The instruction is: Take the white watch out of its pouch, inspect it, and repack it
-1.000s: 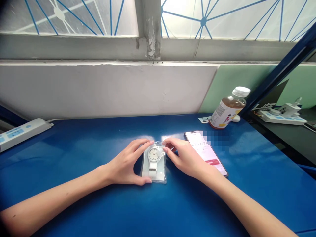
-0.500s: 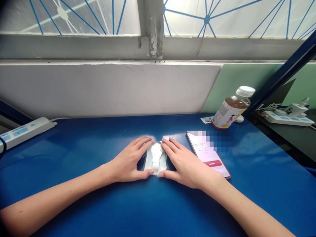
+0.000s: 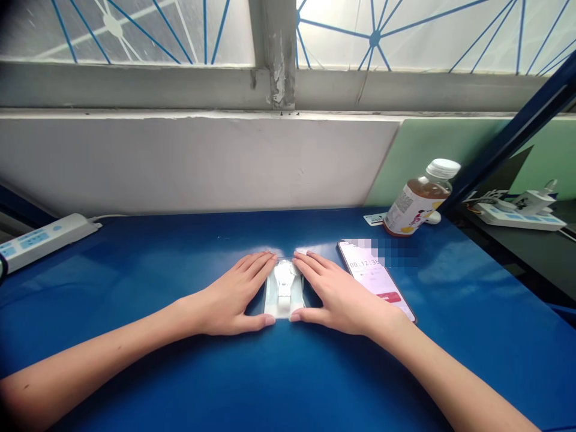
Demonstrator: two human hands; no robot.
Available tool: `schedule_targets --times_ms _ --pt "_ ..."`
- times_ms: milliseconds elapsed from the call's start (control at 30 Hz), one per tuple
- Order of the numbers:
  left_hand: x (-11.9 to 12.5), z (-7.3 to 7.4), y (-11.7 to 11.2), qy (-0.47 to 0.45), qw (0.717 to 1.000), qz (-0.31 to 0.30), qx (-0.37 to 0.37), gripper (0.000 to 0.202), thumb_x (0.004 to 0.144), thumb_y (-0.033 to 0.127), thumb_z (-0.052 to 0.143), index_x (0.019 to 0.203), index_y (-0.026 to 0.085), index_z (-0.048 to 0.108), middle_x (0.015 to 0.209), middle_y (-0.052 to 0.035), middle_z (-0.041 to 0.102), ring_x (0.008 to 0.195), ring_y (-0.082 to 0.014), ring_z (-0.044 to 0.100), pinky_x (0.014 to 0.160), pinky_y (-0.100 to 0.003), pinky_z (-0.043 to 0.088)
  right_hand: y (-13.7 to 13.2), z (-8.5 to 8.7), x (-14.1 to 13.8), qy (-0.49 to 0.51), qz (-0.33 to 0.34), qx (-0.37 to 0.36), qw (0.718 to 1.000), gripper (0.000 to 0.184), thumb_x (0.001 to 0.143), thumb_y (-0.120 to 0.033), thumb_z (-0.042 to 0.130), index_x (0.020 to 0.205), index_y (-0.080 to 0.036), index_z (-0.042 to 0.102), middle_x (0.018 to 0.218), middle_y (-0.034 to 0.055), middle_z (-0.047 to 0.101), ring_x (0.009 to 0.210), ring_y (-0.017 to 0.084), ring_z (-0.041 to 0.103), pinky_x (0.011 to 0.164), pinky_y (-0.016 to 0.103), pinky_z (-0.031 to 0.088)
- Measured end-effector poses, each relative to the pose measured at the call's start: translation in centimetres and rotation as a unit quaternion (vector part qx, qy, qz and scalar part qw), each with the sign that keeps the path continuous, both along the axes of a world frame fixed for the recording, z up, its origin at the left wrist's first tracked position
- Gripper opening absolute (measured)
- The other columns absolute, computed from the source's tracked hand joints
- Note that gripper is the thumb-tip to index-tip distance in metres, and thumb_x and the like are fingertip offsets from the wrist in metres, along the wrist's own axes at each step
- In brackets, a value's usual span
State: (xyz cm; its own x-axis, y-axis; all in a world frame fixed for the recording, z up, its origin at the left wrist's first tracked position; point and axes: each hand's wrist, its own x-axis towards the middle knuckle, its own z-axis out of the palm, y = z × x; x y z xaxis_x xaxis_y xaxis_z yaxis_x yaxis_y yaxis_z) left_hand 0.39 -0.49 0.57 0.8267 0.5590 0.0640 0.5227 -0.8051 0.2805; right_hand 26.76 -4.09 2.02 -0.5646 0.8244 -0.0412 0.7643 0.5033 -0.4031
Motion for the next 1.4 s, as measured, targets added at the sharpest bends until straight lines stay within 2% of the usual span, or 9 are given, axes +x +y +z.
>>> schedule_targets --times_ms 133,300,600,700,833,1067,1233,1300,1400 --pt "0.1 -0.3 -0.1 -0.026 0.999 0.023 0.007 0.091 0.085 0.064 0.055 0.152 0.010 0.023 0.154 -0.0226 0.033 0.142 -0.0384 0.031 0.114 -0.052 0.028 0.0 -0.1 0.1 0.012 -0.002 0.000 1.000 0.093 0.083 -0.069 0.054 0.155 -0.020 0.023 0.161 0.0119 0.025 0.146 0.035 0.024 0.116 0.053 0.030" --pt "0.1 -0.5 -0.2 -0.012 0.998 0.057 -0.005 0.096 0.084 0.066 0.055 0.152 0.007 0.021 0.156 -0.0242 0.027 0.144 -0.0381 0.026 0.115 -0.050 0.029 0.1 -0.1 0.2 0.006 -0.004 -0.002 1.000 0.093 0.083 -0.069 0.053 0.155 -0.020 0.022 0.162 0.0116 0.023 0.147 0.034 0.024 0.117 0.051 0.031" --pt "0.2 -0.4 -0.2 -0.015 0.998 0.064 -0.008 0.094 0.084 0.065 0.055 0.152 0.007 0.023 0.155 -0.0242 0.028 0.144 -0.0385 0.026 0.114 -0.051 0.031 0.1 -0.3 0.2 -0.005 -0.028 -0.005 1.000 0.100 0.081 -0.072 0.054 0.157 -0.019 0.017 0.163 0.0138 0.018 0.146 0.037 0.022 0.116 0.053 0.031" --pt "0.1 -0.6 -0.3 -0.013 0.997 0.070 -0.003 0.094 0.085 0.062 0.056 0.152 0.005 0.022 0.156 -0.0241 0.027 0.145 -0.0379 0.024 0.115 -0.050 0.029 0.2 -0.4 0.0 -0.013 -0.031 -0.001 0.999 0.101 0.081 -0.073 0.051 0.156 -0.016 0.017 0.162 0.0145 0.018 0.147 0.035 0.022 0.116 0.052 0.030" --pt "0.2 -0.7 -0.5 -0.026 0.996 0.088 0.013 0.088 0.084 0.055 0.057 0.150 0.006 0.025 0.154 -0.0233 0.032 0.144 -0.0384 0.027 0.115 -0.051 0.029 0.3 -0.2 -0.4 -0.021 -0.041 -0.009 0.999 0.102 0.082 -0.074 0.049 0.155 -0.011 0.019 0.162 0.0165 0.019 0.147 0.033 0.022 0.117 0.051 0.029" --pt "0.1 -0.6 0.1 -0.004 0.997 0.074 0.024 0.086 0.085 0.060 0.053 0.149 0.007 0.028 0.153 -0.0219 0.034 0.143 -0.0380 0.030 0.115 -0.050 0.030 0.9 -0.5 -0.3 0.016 -0.039 -0.020 0.999 0.098 0.080 -0.071 0.055 0.156 -0.020 0.018 0.162 0.0148 0.021 0.146 0.036 0.023 0.116 0.054 0.030" --pt "-0.3 -0.2 1.0 -0.018 0.997 0.055 0.044 0.084 0.084 0.059 0.056 0.147 0.009 0.032 0.148 -0.0197 0.043 0.137 -0.0359 0.038 0.112 -0.048 0.034 2.1 0.0 -0.5 0.015 -0.028 -0.007 0.999 0.098 0.078 -0.071 0.059 0.152 -0.014 0.030 0.156 0.0193 0.033 0.143 0.037 0.031 0.113 0.054 0.033" --pt "-0.4 -0.2 1.1 -0.027 0.997 0.051 0.046 0.082 0.084 0.057 0.056 0.147 0.011 0.033 0.147 -0.0187 0.044 0.136 -0.0355 0.040 0.111 -0.048 0.035 2.7 0.4 -0.8 0.010 -0.029 0.002 1.000 0.088 0.081 -0.068 0.057 0.147 -0.013 0.038 0.151 0.0206 0.042 0.138 0.038 0.039 0.110 0.054 0.038" --pt "-0.4 -0.3 1.2 -0.023 0.997 0.061 0.042 0.084 0.084 0.058 0.057 0.147 0.010 0.032 0.150 -0.0187 0.040 0.140 -0.0370 0.034 0.112 -0.050 0.033 3.4 0.7 -1.4 0.002 -0.031 0.017 0.999 0.073 0.087 -0.062 0.052 0.140 -0.012 0.047 0.144 0.0222 0.050 0.131 0.038 0.048 0.106 0.053 0.042"
